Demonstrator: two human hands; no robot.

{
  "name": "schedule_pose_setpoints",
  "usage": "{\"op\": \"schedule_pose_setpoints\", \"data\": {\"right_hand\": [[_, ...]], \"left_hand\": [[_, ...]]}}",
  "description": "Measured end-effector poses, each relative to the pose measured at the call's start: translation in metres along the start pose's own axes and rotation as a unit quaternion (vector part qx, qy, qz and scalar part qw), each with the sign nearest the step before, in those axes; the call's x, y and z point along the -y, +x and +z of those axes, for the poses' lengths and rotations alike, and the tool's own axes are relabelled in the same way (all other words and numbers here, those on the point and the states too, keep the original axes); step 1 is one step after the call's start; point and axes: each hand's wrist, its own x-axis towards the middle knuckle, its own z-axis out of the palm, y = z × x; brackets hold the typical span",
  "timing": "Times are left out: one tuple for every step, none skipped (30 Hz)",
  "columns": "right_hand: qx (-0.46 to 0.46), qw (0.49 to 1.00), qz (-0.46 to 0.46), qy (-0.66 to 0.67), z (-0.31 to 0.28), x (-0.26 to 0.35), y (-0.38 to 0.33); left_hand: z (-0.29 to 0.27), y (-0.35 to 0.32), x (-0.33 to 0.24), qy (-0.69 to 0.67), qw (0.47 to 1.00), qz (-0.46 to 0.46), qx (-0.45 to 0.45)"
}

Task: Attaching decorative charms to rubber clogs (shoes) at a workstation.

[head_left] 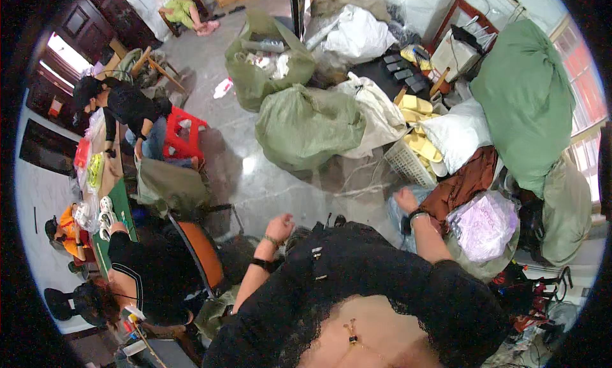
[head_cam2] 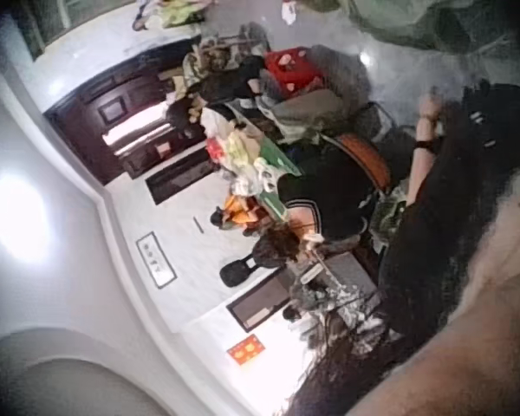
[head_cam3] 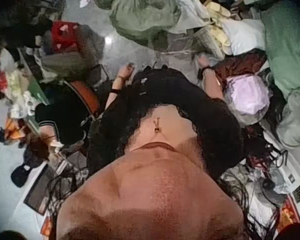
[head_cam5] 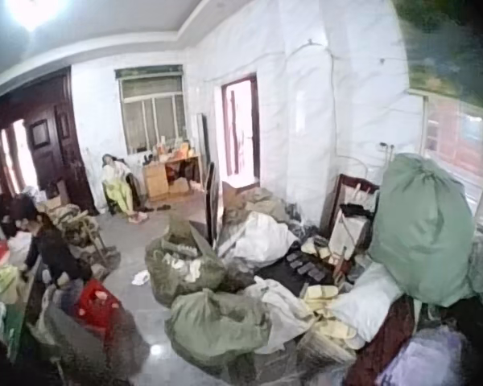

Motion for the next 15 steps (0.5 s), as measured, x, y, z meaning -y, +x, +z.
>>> {"op": "schedule_pose_setpoints", "data": {"right_hand": [[-0.058,0.998,0.001,0.017,-0.011,-0.016,0.031],[-0.079,0.995,-0.024,0.063,-0.026,0.018,0.052],[-0.099,0.992,-0.016,0.082,-0.040,0.047,0.071],[-0.123,0.987,-0.008,0.102,-0.051,0.068,0.093],[-0.162,0.981,-0.039,0.102,-0.058,0.082,0.118],[-0.203,0.972,-0.067,0.102,-0.063,0.091,0.140],[-0.204,0.972,-0.058,0.104,-0.066,0.107,0.157],[-0.210,0.969,-0.045,0.121,-0.068,0.128,0.170],[-0.216,0.966,-0.034,0.139,-0.065,0.147,0.180],[-0.215,0.966,-0.028,0.142,-0.058,0.164,0.182],[-0.195,0.973,-0.004,0.127,-0.055,0.183,0.189],[-0.180,0.977,0.030,0.110,-0.055,0.181,0.195],[-0.197,0.975,0.040,0.098,-0.043,0.178,0.206],[-0.198,0.974,0.045,0.097,-0.035,0.179,0.211],[-0.166,0.979,0.066,0.095,-0.028,0.182,0.213]], "left_hand": [[-0.012,0.018,-0.020,-0.001,1.000,0.014,0.016],[-0.026,0.026,-0.024,-0.021,1.000,0.008,0.004],[-0.041,0.039,-0.031,-0.040,0.999,0.010,-0.007],[-0.051,0.054,-0.035,-0.041,0.999,0.012,-0.002],[-0.062,0.071,-0.039,-0.058,0.998,0.019,0.001],[-0.074,0.089,-0.045,-0.074,0.997,0.028,0.006],[-0.088,0.108,-0.054,-0.065,0.997,0.029,0.017],[-0.099,0.126,-0.058,-0.061,0.997,0.028,0.023],[-0.112,0.147,-0.060,-0.058,0.996,0.072,-0.009],[-0.124,0.166,-0.063,-0.055,0.991,0.117,-0.040],[-0.135,0.192,-0.065,-0.018,0.989,0.128,-0.072],[-0.142,0.216,-0.077,0.017,0.984,0.147,-0.097],[-0.150,0.242,-0.087,0.017,0.983,0.157,-0.089],[-0.161,0.264,-0.097,0.023,0.980,0.168,-0.108],[-0.170,0.286,-0.106,0.028,0.975,0.179,-0.129]]}}
